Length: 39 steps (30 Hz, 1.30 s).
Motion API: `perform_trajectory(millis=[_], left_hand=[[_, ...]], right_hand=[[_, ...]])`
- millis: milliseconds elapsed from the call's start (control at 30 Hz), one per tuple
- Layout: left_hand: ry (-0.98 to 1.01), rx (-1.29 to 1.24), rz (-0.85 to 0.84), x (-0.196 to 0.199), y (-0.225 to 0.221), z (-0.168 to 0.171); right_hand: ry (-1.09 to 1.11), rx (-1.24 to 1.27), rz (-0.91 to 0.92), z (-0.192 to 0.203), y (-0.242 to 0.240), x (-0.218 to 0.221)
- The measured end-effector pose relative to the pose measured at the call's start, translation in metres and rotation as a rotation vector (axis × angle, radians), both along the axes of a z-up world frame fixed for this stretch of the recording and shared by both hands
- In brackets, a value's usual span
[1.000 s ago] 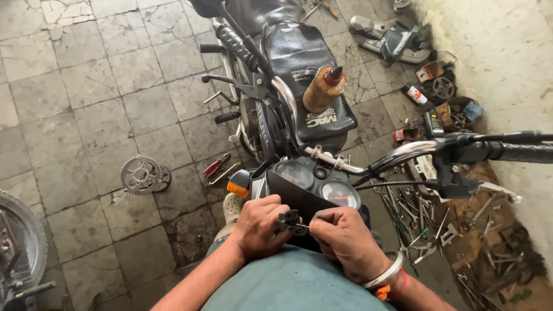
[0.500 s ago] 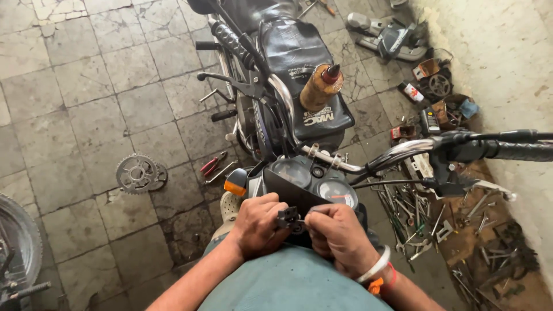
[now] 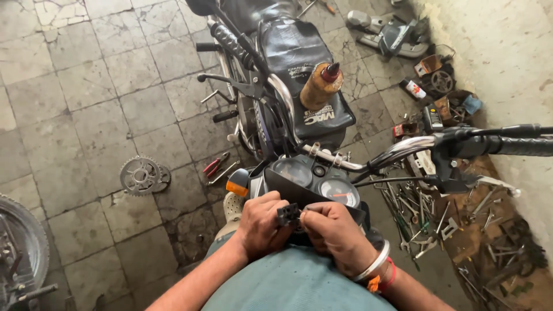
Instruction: Applying adhesive and repairing components on a motorcycle handlebar assembly.
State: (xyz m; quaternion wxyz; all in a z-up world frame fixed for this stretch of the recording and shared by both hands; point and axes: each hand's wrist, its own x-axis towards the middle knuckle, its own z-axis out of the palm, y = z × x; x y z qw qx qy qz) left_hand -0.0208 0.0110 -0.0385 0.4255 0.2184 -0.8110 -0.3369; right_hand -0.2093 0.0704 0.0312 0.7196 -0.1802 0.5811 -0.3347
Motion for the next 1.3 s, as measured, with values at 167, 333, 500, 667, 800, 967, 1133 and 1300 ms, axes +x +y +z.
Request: perform_trajectory(millis=[167, 333, 500, 667, 800, 967, 1133, 1300], left_hand=[[-0.053, -0.035, -0.040, 0.002, -0.004, -0.006], [-0.039, -0.069, -0.056, 0.001, -0.006, -0.018], [-0.034, -0.023, -0.027, 0.001, -0.002, -0.015], [-0.036, 0.088, 0.078, -0.005, 0.010, -0.009], [-0.128, 0.137, 0.148, -0.004, 0.017, -0.016], [-0.184, 0.132, 0.148, -0.006, 0.016, -0.012], [-0.310, 0.113, 0.163, -0.007, 0.018, -0.012], [-0.240, 0.103, 0.189, -0.008, 0.023, -0.016]], right_hand=[[0.028, 0.015, -0.024, -0.004, 0.006, 0.003], [0.045, 0.023, -0.105, 0.004, 0.014, 0.004], [0.140, -0.049, -0.011, -0.001, 0.001, 0.003], [0.586, -0.331, 0.342, 0.006, -0.004, 0.010], [0.958, -0.549, 0.621, 0.023, 0.001, 0.020], [1.089, -0.537, 0.831, 0.013, 0.002, 0.022], [0.808, -0.466, 0.667, -0.006, -0.006, 0.006], [0.697, -0.586, 0.623, -0.011, 0.001, 0.002]])
